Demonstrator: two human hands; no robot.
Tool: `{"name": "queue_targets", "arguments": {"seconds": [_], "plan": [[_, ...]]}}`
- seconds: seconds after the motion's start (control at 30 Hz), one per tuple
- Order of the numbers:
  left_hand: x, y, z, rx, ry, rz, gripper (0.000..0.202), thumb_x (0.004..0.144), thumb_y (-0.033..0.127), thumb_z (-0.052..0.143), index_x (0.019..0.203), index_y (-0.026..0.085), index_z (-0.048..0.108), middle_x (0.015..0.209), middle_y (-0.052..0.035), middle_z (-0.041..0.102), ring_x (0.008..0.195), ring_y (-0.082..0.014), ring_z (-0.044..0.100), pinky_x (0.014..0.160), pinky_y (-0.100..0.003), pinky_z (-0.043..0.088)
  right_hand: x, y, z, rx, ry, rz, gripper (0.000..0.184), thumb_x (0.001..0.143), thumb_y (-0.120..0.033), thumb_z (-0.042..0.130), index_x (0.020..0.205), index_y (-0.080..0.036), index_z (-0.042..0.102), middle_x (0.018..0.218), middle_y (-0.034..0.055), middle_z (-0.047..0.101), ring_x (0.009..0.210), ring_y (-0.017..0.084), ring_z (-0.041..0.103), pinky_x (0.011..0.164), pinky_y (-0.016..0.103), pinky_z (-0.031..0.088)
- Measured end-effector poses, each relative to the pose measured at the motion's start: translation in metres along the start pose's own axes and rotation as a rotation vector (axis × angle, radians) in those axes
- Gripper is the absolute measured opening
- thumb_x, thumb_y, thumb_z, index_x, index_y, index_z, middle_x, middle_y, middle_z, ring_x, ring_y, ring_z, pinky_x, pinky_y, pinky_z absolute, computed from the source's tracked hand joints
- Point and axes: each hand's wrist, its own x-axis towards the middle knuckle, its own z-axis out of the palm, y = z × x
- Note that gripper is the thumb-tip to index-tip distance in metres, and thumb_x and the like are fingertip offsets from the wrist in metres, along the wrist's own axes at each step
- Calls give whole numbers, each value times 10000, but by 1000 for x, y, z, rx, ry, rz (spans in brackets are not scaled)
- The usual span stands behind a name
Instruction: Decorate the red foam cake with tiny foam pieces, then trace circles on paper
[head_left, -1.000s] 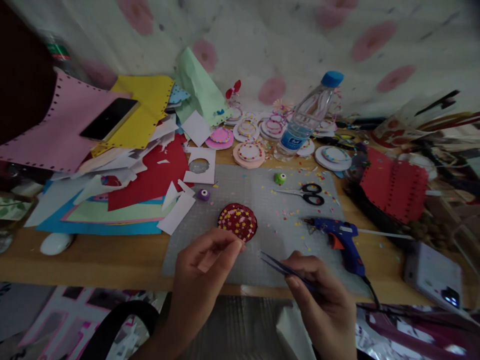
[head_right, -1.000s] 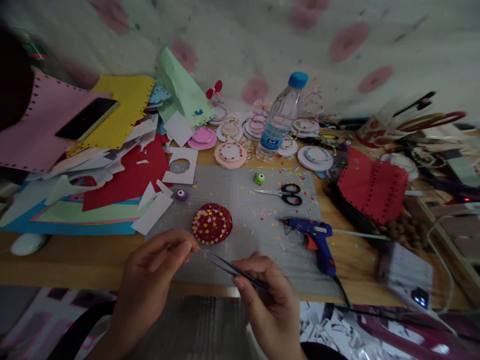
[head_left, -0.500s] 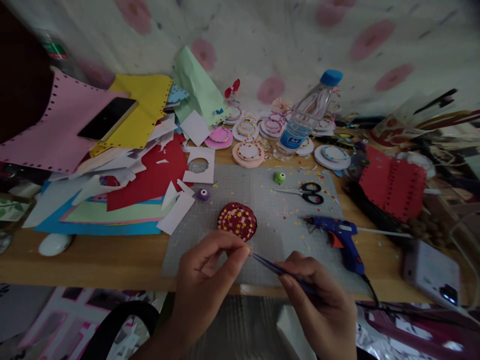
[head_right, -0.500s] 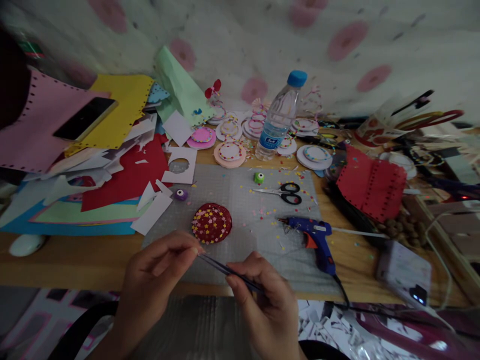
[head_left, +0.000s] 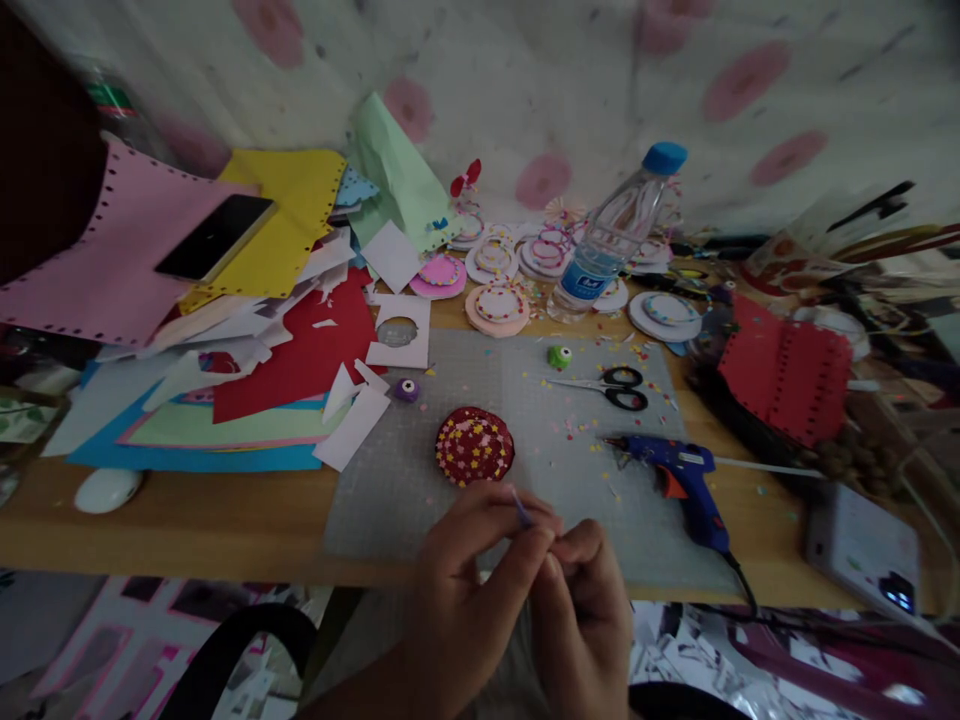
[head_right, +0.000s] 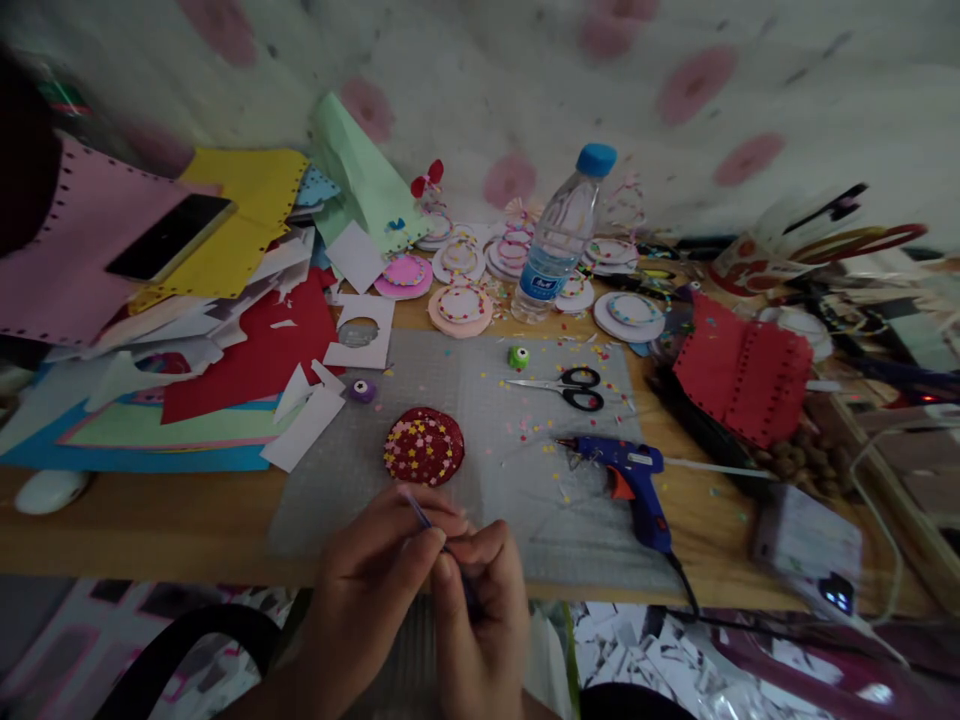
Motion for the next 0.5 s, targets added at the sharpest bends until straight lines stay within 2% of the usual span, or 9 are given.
{"name": "queue_targets", "arguments": {"seconds": [0.07,0.17,0.23,0.3,0.33,0.37,0.43,0.5], "plan": [[0,3,-1,21,31,10,194,922,244,614,785,224,749,841,-38,720,846,-182,666,808,-277,529,0,3,1,14,-47,-16,171,972,-260,532,805,-235,507,700,-25,550,602,115,544,550,198,470],[3,11,-15,46,25,41,232,939,247,587,751,236,723,819,-17,703,820,-166,649,794,-258,511,11,8,-13,-55,-83,-137,70,960,-228,502,942,-244,568,931,48,607,901,189,618,787,323,544],[5,18,-27,59,-48,33,259,950,259,569,731,236,705,803,-9,688,796,-158,639,759,-242,502,21,10,-25,-138,-131,-215,254,945,-192,487,1174,-264,569,1205,103,593,1187,254,565,965,438,506],[7,24,-38,72,-165,-10,268,957,278,556,731,230,694,802,-13,675,781,-159,637,732,-241,498,31,8,-33,-240,-317,-254,510,927,-152,490,1417,-284,430,1414,128,507,1348,280,466,1053,492,456],[7,27,-42,79,-219,-37,277,961,288,547,730,225,687,798,-19,667,781,-165,640,731,-248,500,36,7,-34,-290,-446,-266,601,920,-140,500,1485,-279,351,1439,136,499,1354,276,469,1055,484,461],[7,29,-46,89,-262,-65,287,966,298,536,730,221,680,793,-26,658,784,-173,642,735,-258,502,41,5,-33,-335,-564,-280,643,914,-137,518,1512,-265,317,1400,139,540,1307,263,515,1029,456,486],[5,32,-52,104,-307,-121,309,972,317,516,720,215,663,781,-36,646,768,-182,642,728,-274,505,52,2,-31,-402,-693,-343,546,912,-147,557,1438,-247,446,1173,103,668,1089,223,631,910,381,542],[3,33,-58,96,-288,-168,322,973,340,505,715,217,651,753,-36,644,698,-173,633,672,-274,501,63,0,-32,-444,-645,-410,293,922,-167,574,1197,-239,647,876,41,692,822,182,650,738,315,546]]}}
